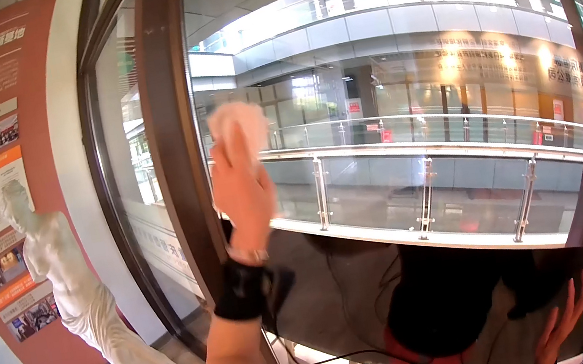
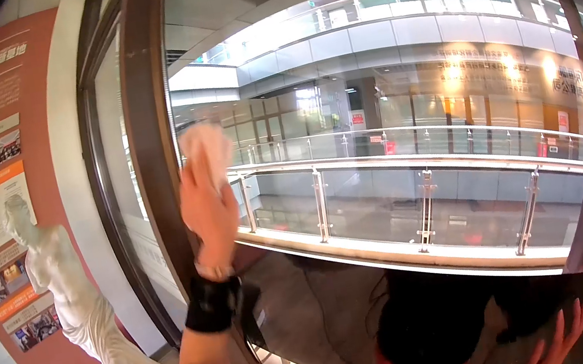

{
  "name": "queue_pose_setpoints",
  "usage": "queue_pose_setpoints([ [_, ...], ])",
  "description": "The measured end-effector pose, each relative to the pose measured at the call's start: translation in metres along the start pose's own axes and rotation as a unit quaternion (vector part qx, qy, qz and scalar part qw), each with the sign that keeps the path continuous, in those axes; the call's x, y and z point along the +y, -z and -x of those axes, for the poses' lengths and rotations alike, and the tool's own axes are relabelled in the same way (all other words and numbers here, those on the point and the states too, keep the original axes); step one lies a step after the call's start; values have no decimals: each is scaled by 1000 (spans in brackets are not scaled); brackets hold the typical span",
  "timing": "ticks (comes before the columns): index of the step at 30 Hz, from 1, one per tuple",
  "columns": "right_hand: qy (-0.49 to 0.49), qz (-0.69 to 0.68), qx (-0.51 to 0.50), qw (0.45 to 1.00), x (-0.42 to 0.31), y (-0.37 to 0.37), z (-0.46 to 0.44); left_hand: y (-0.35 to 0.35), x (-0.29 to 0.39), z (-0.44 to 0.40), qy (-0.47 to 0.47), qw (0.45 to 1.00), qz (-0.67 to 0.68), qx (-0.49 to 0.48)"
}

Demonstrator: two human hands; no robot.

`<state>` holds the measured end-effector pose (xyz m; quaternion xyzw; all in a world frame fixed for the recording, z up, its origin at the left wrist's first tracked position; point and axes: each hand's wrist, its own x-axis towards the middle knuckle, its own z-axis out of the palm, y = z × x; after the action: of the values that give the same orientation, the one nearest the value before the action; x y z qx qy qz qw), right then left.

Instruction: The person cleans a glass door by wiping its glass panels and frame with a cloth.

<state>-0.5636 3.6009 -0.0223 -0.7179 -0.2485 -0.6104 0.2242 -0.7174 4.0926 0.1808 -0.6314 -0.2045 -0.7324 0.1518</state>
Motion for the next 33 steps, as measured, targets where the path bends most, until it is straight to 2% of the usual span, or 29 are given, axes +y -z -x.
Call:
queue_pose_setpoints([
  [2,-11,11,-19,1000,-5,3,9,19,36,52,-102,994,48,4],
  [3,-16,7,-24,1000,-8,2,13,30,53,78,-142,989,39,-29],
  [4,-21,2,-29,999,-10,1,15,38,67,90,-206,972,108,-17],
  [6,-23,-5,-41,999,-17,1,19,47,70,85,-322,939,113,-36],
  [8,-39,-20,-51,998,-22,5,21,31,54,46,-283,956,55,-53],
  [11,-44,-22,-40,998,-20,11,19,-4,31,-43,-121,992,-19,44],
  [12,-46,-18,-41,998,-20,13,19,-6,33,-70,-54,999,0,-2],
  [13,-39,-37,-45,998,-12,14,22,-4,45,-86,-15,1000,21,11],
  [15,-36,-43,-50,997,-14,15,23,-3,86,-86,-74,996,-4,51],
  [17,-35,-60,-55,996,-19,13,24,12,139,-54,-183,978,64,79],
  [19,-38,-90,-66,993,-27,13,25,14,172,6,-280,917,283,-10],
  [20,-38,-106,-71,991,-32,12,25,43,194,29,-320,859,380,-125],
  [22,-38,-136,-75,987,-43,11,24,69,193,108,-452,844,260,-126],
  [25,-7,-152,-79,985,-40,11,29,55,149,92,-420,843,247,-229],
  [26,-11,-146,-84,986,-36,14,29,36,120,82,-305,876,298,-223],
  [27,-14,-140,-93,986,-30,17,30,39,87,60,-283,932,180,-139],
  [28,-16,-136,-105,985,-24,23,30,26,56,45,-210,971,111,-31],
  [29,-27,-132,-102,986,-19,28,30,18,27,34,-89,995,31,-19],
  [30,-39,-131,-97,986,-16,30,29,10,-2,28,16,999,46,0],
  [33,-58,-132,-102,984,-12,34,33,-3,-39,60,181,982,31,-34],
])
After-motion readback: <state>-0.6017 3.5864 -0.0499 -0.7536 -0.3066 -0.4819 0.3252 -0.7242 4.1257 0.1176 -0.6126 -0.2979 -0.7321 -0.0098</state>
